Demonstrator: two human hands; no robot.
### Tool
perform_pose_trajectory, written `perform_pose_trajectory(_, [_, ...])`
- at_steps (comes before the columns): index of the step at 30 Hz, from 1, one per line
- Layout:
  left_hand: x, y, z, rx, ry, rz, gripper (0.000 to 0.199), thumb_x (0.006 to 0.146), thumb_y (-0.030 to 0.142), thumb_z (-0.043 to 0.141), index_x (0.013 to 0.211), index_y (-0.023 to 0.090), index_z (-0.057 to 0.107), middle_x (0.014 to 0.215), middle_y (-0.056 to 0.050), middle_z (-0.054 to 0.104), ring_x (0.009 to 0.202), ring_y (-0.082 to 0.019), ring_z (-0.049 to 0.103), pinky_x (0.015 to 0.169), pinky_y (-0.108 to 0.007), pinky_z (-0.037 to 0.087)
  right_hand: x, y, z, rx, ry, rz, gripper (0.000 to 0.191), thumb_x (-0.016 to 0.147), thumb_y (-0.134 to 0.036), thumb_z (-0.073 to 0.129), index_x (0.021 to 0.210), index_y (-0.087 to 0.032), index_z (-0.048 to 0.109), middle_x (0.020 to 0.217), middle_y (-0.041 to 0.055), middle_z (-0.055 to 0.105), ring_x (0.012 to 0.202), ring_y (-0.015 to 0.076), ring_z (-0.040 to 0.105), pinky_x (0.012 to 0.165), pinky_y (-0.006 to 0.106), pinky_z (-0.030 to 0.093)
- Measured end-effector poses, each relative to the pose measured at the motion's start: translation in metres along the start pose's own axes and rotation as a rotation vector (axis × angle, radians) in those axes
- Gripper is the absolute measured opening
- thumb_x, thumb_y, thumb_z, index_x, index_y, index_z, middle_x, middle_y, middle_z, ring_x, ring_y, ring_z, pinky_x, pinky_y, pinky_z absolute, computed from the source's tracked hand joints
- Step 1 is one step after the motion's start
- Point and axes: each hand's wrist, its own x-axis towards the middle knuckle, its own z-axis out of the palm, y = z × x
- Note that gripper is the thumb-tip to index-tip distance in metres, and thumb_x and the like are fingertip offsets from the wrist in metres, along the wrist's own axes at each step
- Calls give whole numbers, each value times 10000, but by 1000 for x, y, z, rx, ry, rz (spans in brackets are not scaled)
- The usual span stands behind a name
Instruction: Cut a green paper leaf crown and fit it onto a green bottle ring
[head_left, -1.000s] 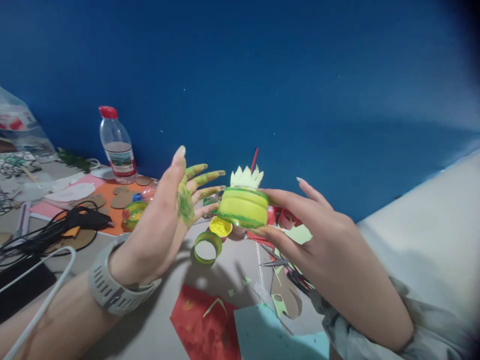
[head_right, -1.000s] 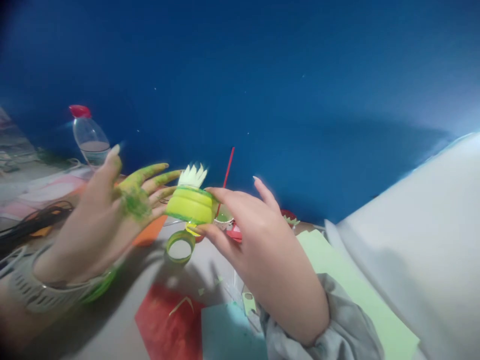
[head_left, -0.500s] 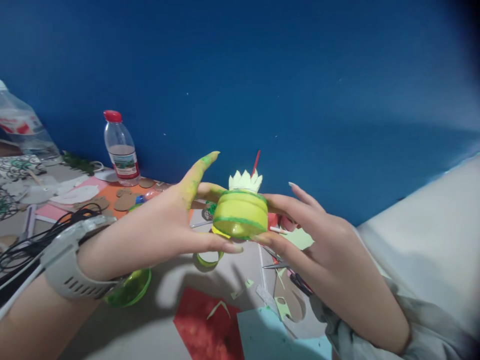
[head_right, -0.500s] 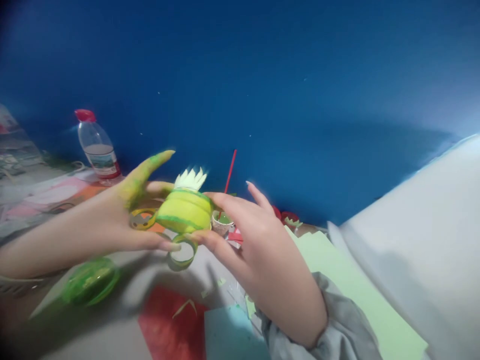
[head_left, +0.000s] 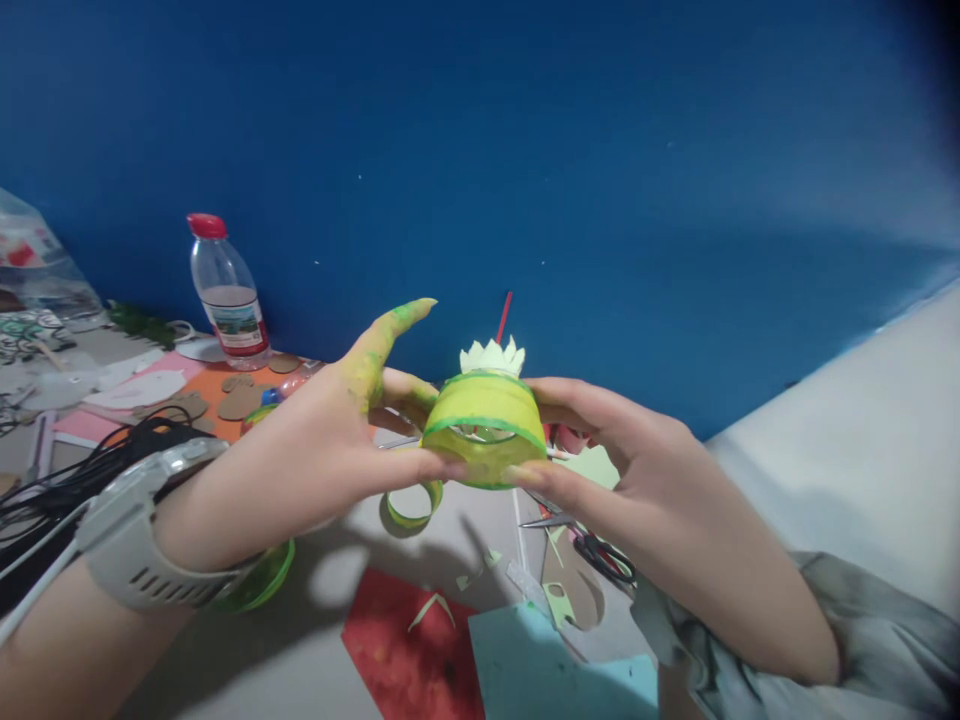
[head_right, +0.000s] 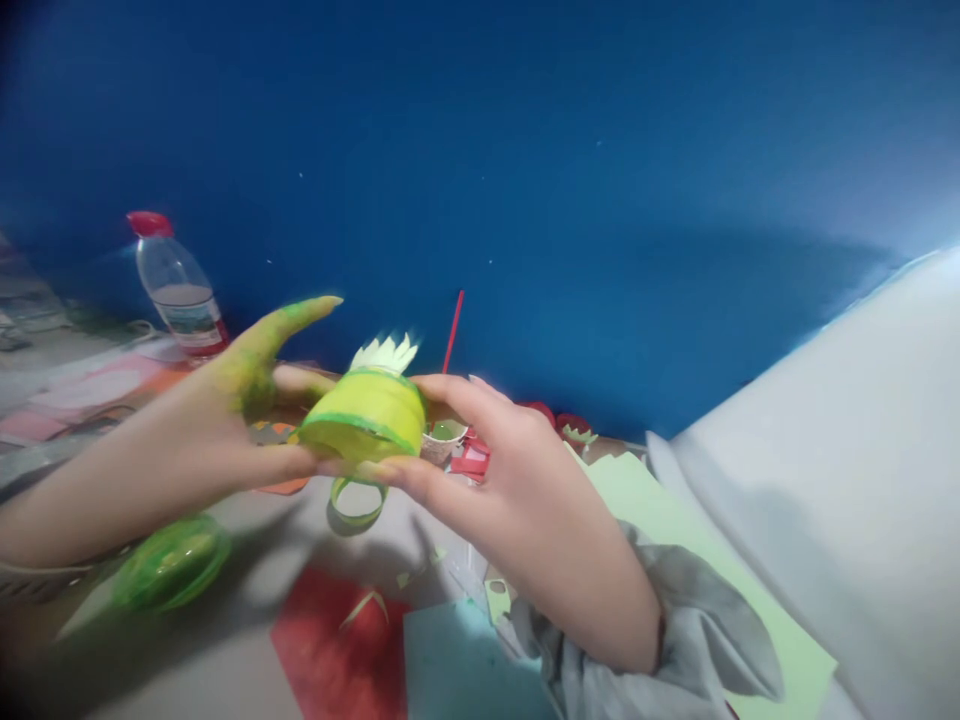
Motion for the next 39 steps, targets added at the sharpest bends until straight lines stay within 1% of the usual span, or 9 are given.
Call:
perform_pose_trajectory(6, [3,0,-6,-128,-81,-78,893,640,102,760,1406,386,400,938,-44,739,773,-289,738,498,-230,580,-3,3,-5,120,-87,28,431,802,-474,690,1186,-298,605,1028,-11,706,879,190,677,762,275,574])
perform_pose_trajectory(9, [2,2,-9,-154,-118,-97,865,644,112,774,1398,358,429,935,-57,739,856,-313,729,555,-248,595,-2,3,-4,180,-148,31,425,820,-431,686,1207,-282,597,1090,16,701,927,210,684,752,282,588])
perform_pose_trajectory(13, [2,2,-13,-83,-141,-124,813,698,135,756,1398,371,418,961,-35,743,875,-258,722,683,-251,594,-4,4,-5,230,-187,25,362,844,-388,669,1183,-273,621,1147,26,692,967,213,687,784,288,595])
perform_pose_trajectory(16, [5,-5,-16,-154,-145,-95,820,666,105,771,1381,355,456,943,-39,756,766,-229,730,612,-223,587,-7,4,-7,261,-174,21,283,888,-382,612,1146,-268,647,1132,29,701,941,201,700,747,265,604])
perform_pose_trajectory(20, [9,-15,-19,-194,-154,-72,875,607,113,806,1372,371,467,935,-45,763,727,-252,734,538,-225,580,-9,4,-10,241,-132,26,350,832,-411,678,1159,-294,634,1124,3,707,961,197,696,759,249,603])
perform_pose_trajectory(24, [9,-15,-17,-129,-133,-75,869,619,196,799,1386,380,434,963,-57,756,754,-283,734,539,-255,583,-9,0,-6,51,-116,16,480,775,-463,709,1211,-298,595,1168,-2,686,1030,238,666,886,369,570])
perform_pose_trajectory(27, [8,-11,-14,-103,-97,-55,856,627,233,789,1389,375,428,953,-58,753,751,-290,734,538,-265,583,-6,-4,0,-56,-109,26,495,776,-494,688,1214,-292,578,1169,-4,680,1031,256,653,917,436,537])
perform_pose_trajectory(34, [8,-6,-10,-235,-36,-72,888,540,128,832,1347,316,512,874,-59,761,695,-268,730,515,-231,570,-5,-5,1,-51,-145,-73,248,864,-408,615,1080,-285,623,1084,-17,689,961,198,650,771,288,537])
perform_pose_trajectory(39, [7,-4,-11,-130,-90,-70,805,647,200,795,1366,342,461,950,-63,756,824,-285,732,606,-250,590,-7,-1,-2,1,-195,-83,238,872,-348,613,1101,-285,607,1079,-33,686,931,162,653,742,240,530])
